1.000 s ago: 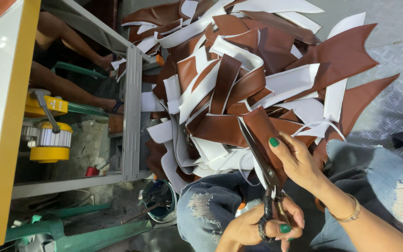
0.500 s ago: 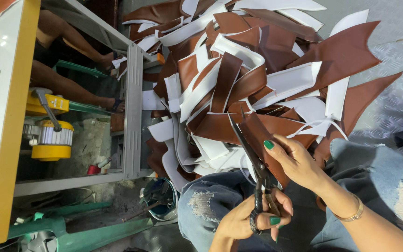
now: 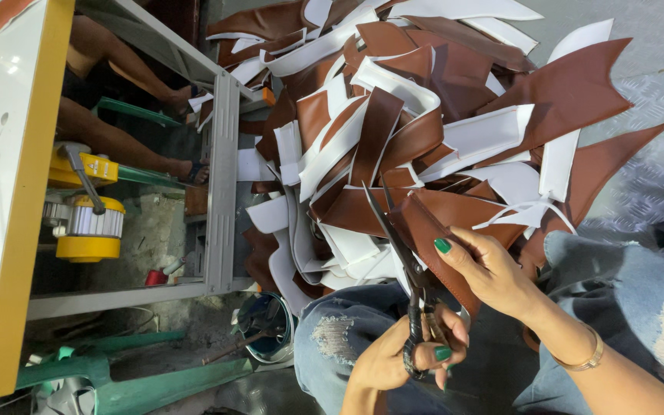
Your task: The person uses shears to trim the edges of brown leather pieces, separating them from white backing material. They handle the pieces one at a time, making precise cuts along the edges and adding the trimmed pieces to a growing pile on the floor.
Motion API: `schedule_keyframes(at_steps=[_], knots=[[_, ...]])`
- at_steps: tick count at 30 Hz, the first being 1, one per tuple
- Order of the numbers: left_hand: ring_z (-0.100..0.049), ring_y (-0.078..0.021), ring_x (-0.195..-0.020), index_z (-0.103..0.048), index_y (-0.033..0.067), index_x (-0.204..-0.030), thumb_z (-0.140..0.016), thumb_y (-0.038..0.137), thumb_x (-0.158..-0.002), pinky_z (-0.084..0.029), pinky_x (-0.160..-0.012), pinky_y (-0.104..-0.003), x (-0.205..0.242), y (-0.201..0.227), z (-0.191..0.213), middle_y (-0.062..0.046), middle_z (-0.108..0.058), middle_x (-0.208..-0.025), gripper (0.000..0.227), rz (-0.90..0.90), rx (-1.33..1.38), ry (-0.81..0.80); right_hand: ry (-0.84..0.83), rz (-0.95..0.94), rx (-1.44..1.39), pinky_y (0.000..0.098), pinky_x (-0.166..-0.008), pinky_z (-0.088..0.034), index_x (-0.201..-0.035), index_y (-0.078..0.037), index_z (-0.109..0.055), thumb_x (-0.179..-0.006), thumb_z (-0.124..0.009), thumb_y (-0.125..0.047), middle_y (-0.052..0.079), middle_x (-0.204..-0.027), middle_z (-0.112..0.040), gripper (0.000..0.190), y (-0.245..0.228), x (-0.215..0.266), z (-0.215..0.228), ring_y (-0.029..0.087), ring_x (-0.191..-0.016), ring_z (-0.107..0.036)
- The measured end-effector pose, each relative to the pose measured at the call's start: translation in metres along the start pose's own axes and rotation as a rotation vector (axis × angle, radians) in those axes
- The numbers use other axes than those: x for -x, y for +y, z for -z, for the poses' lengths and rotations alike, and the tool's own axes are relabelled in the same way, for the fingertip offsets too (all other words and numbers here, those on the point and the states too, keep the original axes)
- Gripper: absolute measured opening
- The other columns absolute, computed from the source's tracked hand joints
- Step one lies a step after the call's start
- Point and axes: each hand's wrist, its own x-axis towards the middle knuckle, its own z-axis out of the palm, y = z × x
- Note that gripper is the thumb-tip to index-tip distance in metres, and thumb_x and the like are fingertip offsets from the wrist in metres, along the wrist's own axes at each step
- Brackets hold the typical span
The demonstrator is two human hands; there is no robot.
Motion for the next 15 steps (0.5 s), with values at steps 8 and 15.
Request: schedule_keyframes(at_steps=[8, 15], knots=[[-0.056, -0.0145, -0.076, -0.056, -0.0037, -0.123, -0.068, 0.035, -0.101, -0.053, -0.064, -0.029, 0.0011, -0.0046, -0.0041, -0.01, -0.055, -0.087, 0.046, -0.067, 0.145, -0.029, 0.01, 0.004, 0.029, 0.0223, -0.062, -0.045, -0.118, 0.0, -0.067, -0.099, -0.059, -0.032, -0.005, -0.078, -0.059, 0.038, -0.0024, -0.0011, -0.0003, 0.003, -0.072, -0.049], [-0.051, -0.0111, -0.065, -0.055, -0.0046, -0.119, -0.061, 0.026, -0.11, -0.051, -0.056, -0.027, -0.0038, 0.0001, 0.0027, -0.01, -0.053, -0.084, 0.032, -0.007, 0.107, 0.003, 0.039, -0.069, 0.124, 0.0249, -0.06, -0.043, -0.124, -0.001, -0.068, -0.1, -0.058, -0.035, 0.0, -0.075, -0.057, 0.042, -0.005, -0.0049, 0.0055, 0.006, -0.069, -0.047]])
